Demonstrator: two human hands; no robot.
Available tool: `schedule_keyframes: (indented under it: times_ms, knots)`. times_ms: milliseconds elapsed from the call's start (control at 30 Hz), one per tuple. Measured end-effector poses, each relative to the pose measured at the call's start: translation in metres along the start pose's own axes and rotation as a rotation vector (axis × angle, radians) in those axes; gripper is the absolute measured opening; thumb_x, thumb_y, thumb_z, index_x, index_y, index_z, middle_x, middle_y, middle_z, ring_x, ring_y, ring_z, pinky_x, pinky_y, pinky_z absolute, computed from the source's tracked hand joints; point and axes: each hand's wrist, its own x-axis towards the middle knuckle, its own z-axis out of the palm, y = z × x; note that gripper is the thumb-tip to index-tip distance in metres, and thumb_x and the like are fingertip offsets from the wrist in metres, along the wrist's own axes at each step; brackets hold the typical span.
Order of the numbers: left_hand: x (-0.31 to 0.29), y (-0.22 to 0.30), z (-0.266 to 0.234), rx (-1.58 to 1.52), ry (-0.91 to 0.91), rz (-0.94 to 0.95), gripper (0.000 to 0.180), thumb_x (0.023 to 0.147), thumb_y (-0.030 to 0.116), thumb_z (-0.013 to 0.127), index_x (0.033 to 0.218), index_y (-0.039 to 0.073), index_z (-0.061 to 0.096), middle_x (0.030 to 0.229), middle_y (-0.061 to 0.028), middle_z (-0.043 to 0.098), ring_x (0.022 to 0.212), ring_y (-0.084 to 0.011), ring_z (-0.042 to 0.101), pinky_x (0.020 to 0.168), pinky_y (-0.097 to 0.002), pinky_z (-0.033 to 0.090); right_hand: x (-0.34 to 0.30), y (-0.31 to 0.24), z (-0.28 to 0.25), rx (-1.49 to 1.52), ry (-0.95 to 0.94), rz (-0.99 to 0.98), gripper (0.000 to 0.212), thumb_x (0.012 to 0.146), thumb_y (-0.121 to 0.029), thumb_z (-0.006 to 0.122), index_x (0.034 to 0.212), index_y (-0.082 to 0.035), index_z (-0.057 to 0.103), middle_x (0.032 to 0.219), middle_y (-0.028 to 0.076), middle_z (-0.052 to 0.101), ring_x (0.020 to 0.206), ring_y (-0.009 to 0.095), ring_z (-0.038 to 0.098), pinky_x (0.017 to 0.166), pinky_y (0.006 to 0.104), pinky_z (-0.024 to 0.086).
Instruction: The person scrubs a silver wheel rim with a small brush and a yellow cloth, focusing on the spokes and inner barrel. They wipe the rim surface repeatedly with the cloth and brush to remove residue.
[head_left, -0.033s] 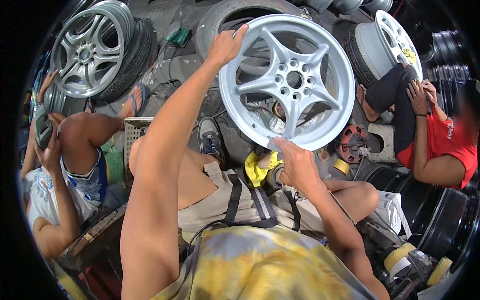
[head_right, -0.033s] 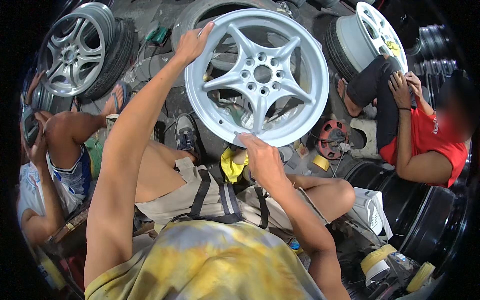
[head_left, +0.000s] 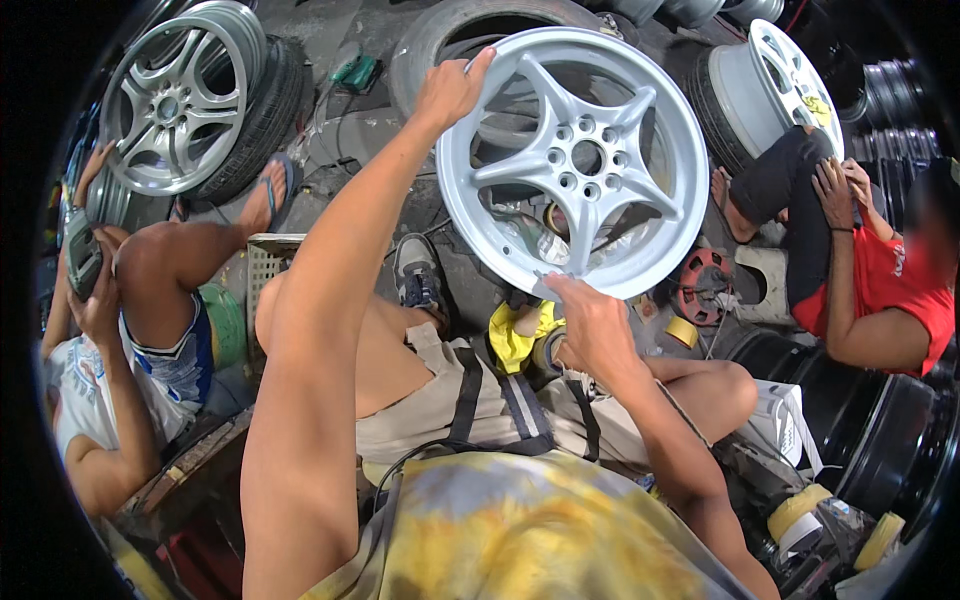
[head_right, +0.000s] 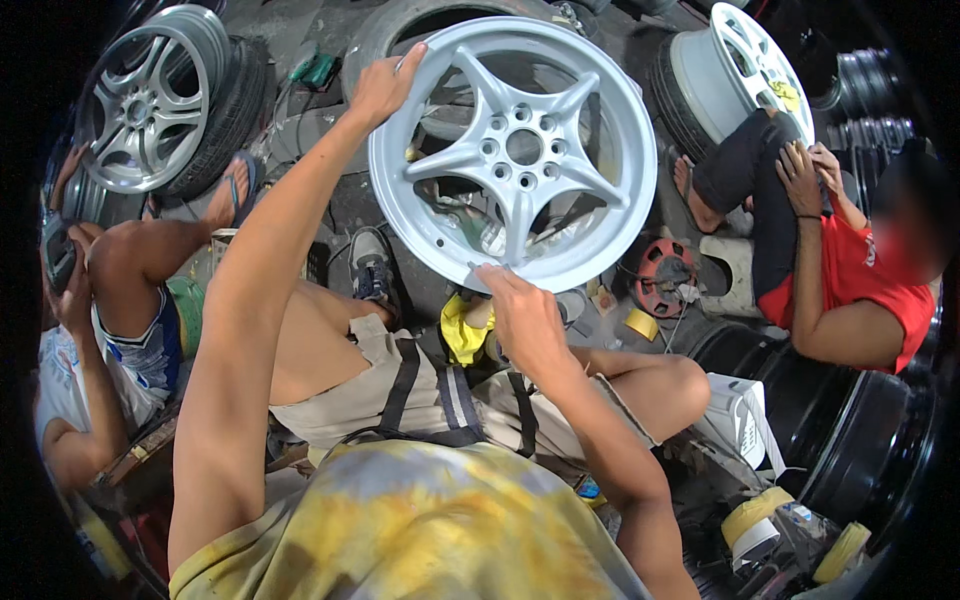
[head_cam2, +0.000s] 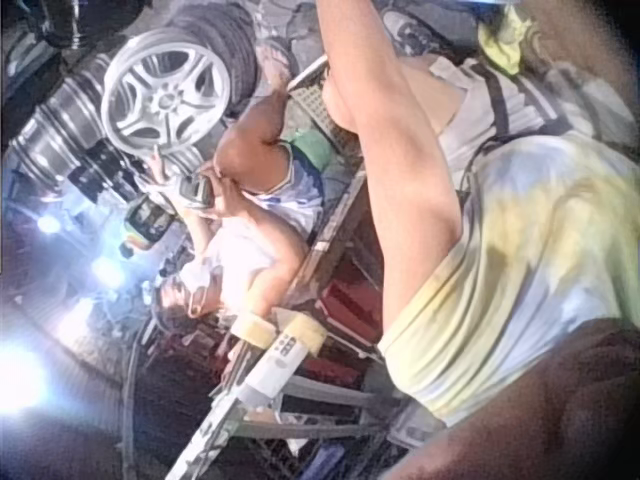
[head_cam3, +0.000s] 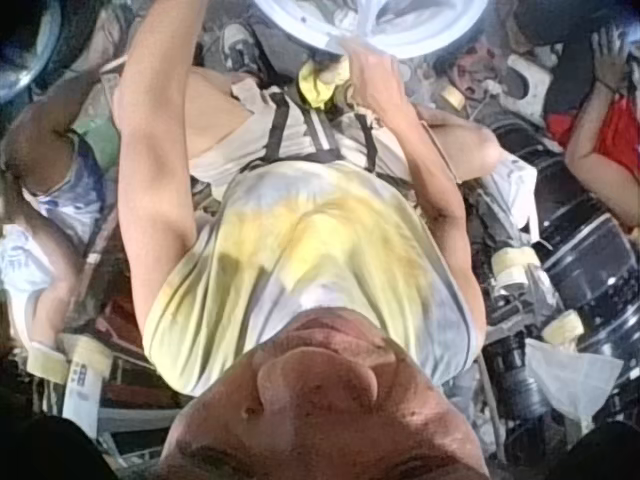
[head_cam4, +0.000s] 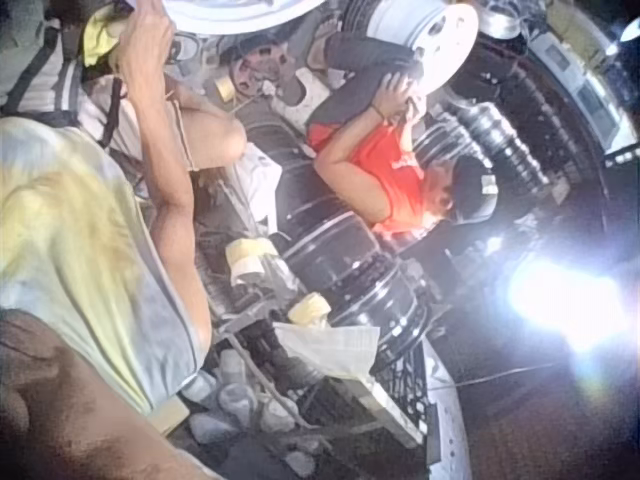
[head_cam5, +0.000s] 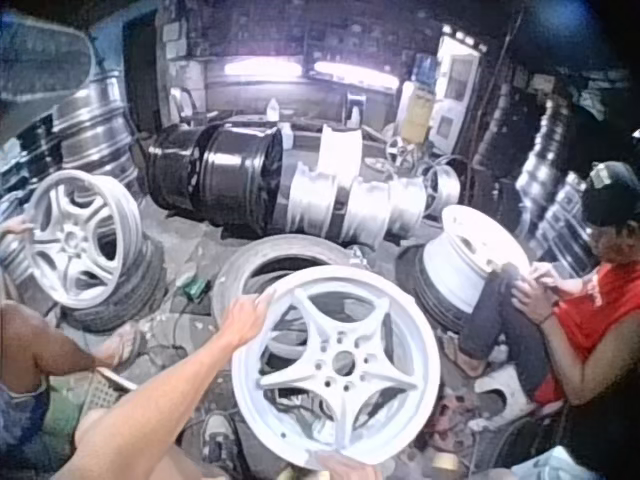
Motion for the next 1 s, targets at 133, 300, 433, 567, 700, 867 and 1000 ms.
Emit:
schedule_keyframes:
  times_ms: [133, 300, 433, 567, 700, 867, 1000]
  knots:
    - [0.003, 0.010, 0.006, 0.033, -0.017, 0.022, 0.081, 0.097, 0.071, 0.039, 0.117, 0.000, 0.072, 0.115, -0.0318, 0.068, 0.116, -0.0469, 0.062, 0.101, -0.0528, 0.046, 0.066, -0.046, 0.031, 0.223, 0.138, 0.140, 0.033, 0.082, 0.005, 0.059, 0.112, -0.001, 0.070, 0.096, 0.027, 0.070, 0.086, 0.045, 0.069, 0.074, 0.0508, 0.054]
    - [0.002, 0.014, -0.001, 0.054, -0.038, 0.041, 0.082, 0.098, 0.071, 0.037, 0.117, 0.000, 0.072, 0.117, -0.0308, 0.068, 0.117, -0.0466, 0.062, 0.101, -0.0524, 0.046, 0.070, -0.025, 0.032, 0.164, 0.074, 0.038, 0.034, 0.082, 0.006, 0.058, 0.114, 0.000, 0.068, 0.097, 0.026, 0.069, 0.087, 0.045, 0.069, 0.077, 0.0501, 0.055]
    - [0.008, -0.001, 0.001, 0.008, -0.031, 0.063, 0.081, 0.098, 0.070, 0.036, 0.118, 0.000, 0.072, 0.116, -0.0305, 0.068, 0.117, -0.0475, 0.061, 0.102, -0.0529, 0.045, 0.005, 0.001, -0.021, -0.125, -0.194, 0.036, 0.043, 0.078, 0.007, 0.060, 0.120, -0.002, 0.065, 0.109, 0.021, 0.070, 0.093, 0.041, 0.070, 0.079, 0.0485, 0.058]
    - [0.008, 0.007, 0.007, 0.027, -0.022, 0.068, 0.082, 0.098, 0.070, 0.036, 0.116, -0.002, 0.072, 0.115, -0.0310, 0.068, 0.116, -0.0479, 0.061, 0.102, -0.0526, 0.045, 0.030, -0.003, 0.020, -0.124, -0.036, 0.054, 0.042, 0.077, 0.005, 0.062, 0.119, -0.002, 0.066, 0.109, 0.021, 0.071, 0.090, 0.040, 0.071, 0.078, 0.0479, 0.059]
    - [0.007, 0.008, 0.004, 0.024, -0.037, 0.067, 0.083, 0.098, 0.070, 0.036, 0.115, -0.003, 0.072, 0.115, -0.0314, 0.068, 0.116, -0.0476, 0.061, 0.102, -0.0522, 0.046, 0.035, -0.001, 0.022, -0.052, 0.000, 0.017, 0.035, 0.080, 0.005, 0.060, 0.114, 0.000, 0.067, 0.104, 0.023, 0.071, 0.085, 0.043, 0.070, 0.075, 0.0508, 0.058]
    - [0.010, -0.001, 0.005, -0.005, -0.021, 0.087, 0.082, 0.098, 0.071, 0.038, 0.119, -0.001, 0.071, 0.106, -0.0339, 0.069, 0.111, -0.0497, 0.064, 0.100, -0.0515, 0.046, 0.024, 0.000, 0.007, -0.020, -0.050, 0.006, 0.034, 0.081, 0.006, 0.057, 0.113, 0.000, 0.067, 0.101, 0.024, 0.071, 0.081, 0.043, 0.070, 0.073, 0.0514, 0.057]
    - [0.007, 0.009, 0.007, 0.031, 0.009, 0.096, 0.079, 0.099, 0.069, 0.038, 0.116, 0.000, 0.072, 0.108, -0.0325, 0.069, 0.111, -0.0499, 0.063, 0.099, -0.0531, 0.047, 0.047, -0.013, 0.016, 0.011, -0.012, 0.002, 0.036, 0.082, 0.005, 0.055, 0.115, 0.000, 0.067, 0.104, 0.022, 0.071, 0.087, 0.041, 0.070, 0.076, 0.0462, 0.057]
